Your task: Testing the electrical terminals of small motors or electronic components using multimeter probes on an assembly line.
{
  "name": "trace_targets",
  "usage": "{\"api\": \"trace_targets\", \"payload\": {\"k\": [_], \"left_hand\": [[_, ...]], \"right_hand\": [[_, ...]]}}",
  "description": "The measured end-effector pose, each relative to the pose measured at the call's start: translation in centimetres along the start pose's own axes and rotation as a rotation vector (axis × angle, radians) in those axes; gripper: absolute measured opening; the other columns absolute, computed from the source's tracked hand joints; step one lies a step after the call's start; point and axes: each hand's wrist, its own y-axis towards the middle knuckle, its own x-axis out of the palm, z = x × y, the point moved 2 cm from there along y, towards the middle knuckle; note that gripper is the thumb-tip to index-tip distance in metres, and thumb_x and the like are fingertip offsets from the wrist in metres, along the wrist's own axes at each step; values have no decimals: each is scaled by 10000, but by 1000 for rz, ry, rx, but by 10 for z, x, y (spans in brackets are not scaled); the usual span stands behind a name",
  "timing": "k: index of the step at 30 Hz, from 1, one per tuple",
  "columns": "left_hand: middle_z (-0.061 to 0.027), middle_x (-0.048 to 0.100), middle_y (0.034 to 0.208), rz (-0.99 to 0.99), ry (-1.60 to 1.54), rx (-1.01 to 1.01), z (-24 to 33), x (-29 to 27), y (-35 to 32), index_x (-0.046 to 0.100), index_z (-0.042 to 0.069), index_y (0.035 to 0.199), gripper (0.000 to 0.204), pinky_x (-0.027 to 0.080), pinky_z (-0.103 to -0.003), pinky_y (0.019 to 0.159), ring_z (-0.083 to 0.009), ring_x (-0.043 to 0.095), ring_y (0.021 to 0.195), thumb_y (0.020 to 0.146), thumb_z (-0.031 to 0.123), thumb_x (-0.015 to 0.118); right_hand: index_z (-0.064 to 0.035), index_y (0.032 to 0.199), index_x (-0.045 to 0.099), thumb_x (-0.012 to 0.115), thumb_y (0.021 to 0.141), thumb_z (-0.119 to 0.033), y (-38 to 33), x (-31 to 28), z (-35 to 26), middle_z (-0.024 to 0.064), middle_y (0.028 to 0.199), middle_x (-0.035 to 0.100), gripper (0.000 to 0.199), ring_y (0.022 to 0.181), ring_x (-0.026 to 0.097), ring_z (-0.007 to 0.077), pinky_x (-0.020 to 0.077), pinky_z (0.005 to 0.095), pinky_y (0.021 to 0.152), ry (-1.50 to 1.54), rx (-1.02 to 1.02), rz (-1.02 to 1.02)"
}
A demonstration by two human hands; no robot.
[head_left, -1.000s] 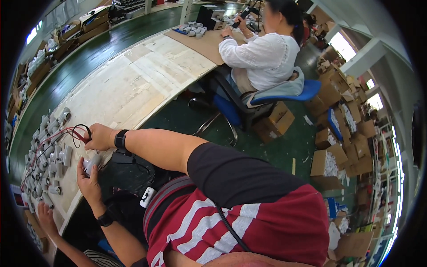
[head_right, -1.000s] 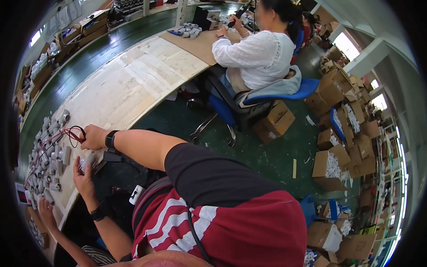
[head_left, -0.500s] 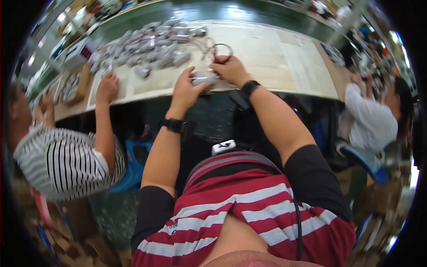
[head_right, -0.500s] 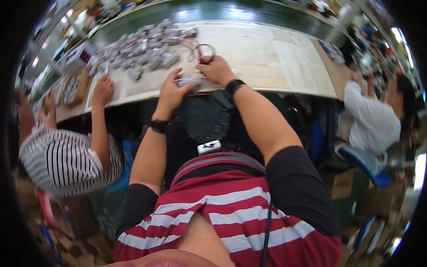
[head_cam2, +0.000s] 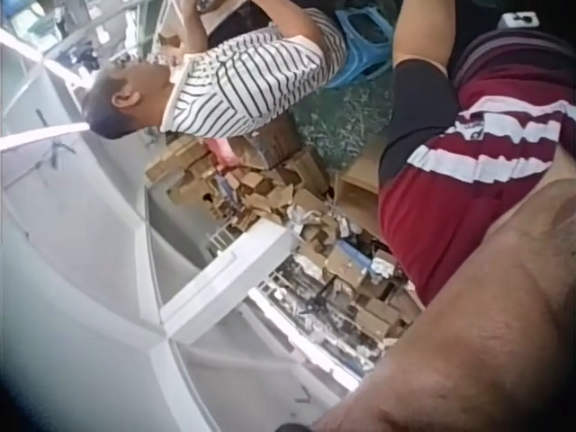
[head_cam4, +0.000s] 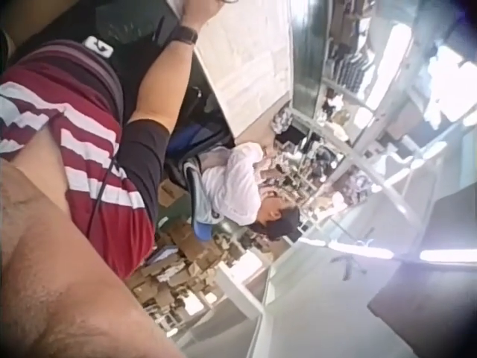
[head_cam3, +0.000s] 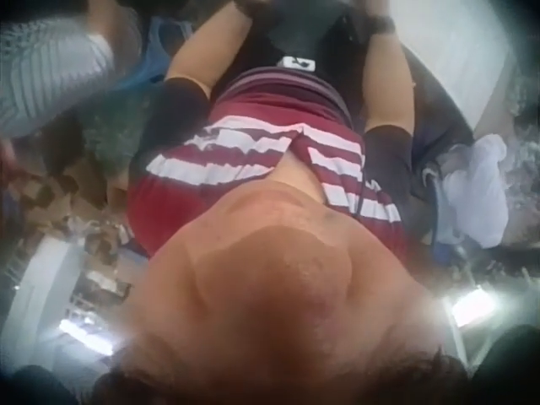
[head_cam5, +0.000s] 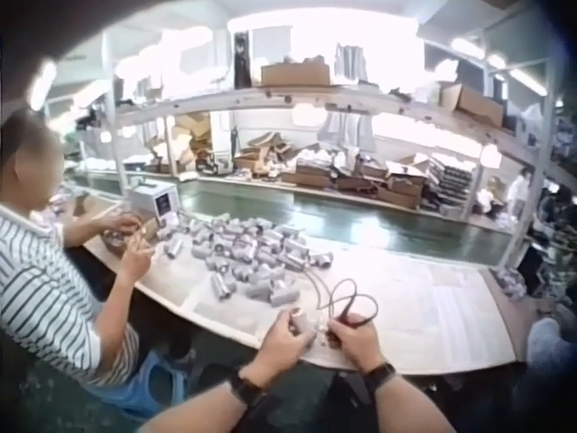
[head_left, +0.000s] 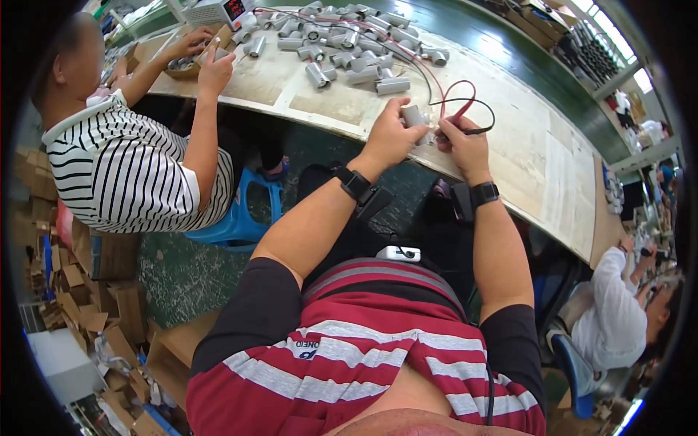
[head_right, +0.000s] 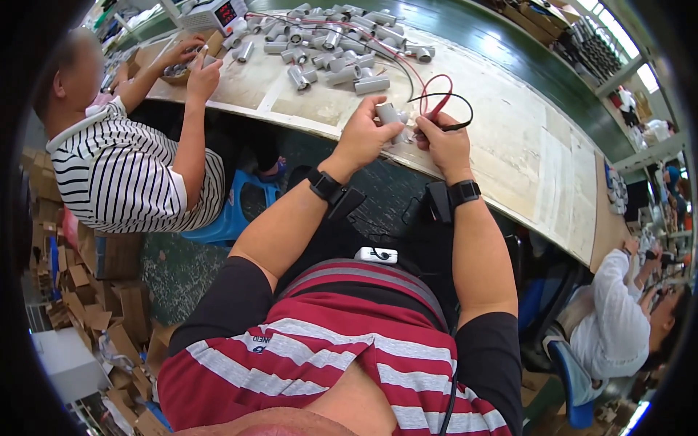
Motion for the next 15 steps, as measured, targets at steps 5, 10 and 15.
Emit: {"api": "trace_targets", "payload": {"k": [5, 10, 15], "left_hand": [[-174, 619, 1206, -13, 250, 91, 5, 2, -3, 420, -31, 1435, 741, 562, -328, 836, -203, 660, 984, 834, 101, 832], [-213, 584, 1257, 277, 120, 93, 16, -45, 1, 377, -30, 1439, 814, 526, -383, 969, -297, 636, 1094, 781, 121, 831], [-203, 626, 1145, 679, 118, 96, 21, -180, 41, 376, -70, 1397, 755, 559, -342, 843, -235, 658, 1009, 795, 41, 817]], "right_hand": [[-9, 999, 719, 730, 964, -161, -4, -3, 0, 59, 830, 730, 157, 651, 652, 110, 532, 237, 589, 28, -34, -3], [1, 1023, 682, 685, 995, -156, -6, -17, 2, 114, 880, 730, 160, 705, 677, 166, 561, 278, 620, 231, -40, 83], [3, 1021, 672, 672, 998, -139, 0, -24, 7, 133, 880, 729, 143, 697, 677, 186, 557, 289, 606, 423, -15, 76]]}}
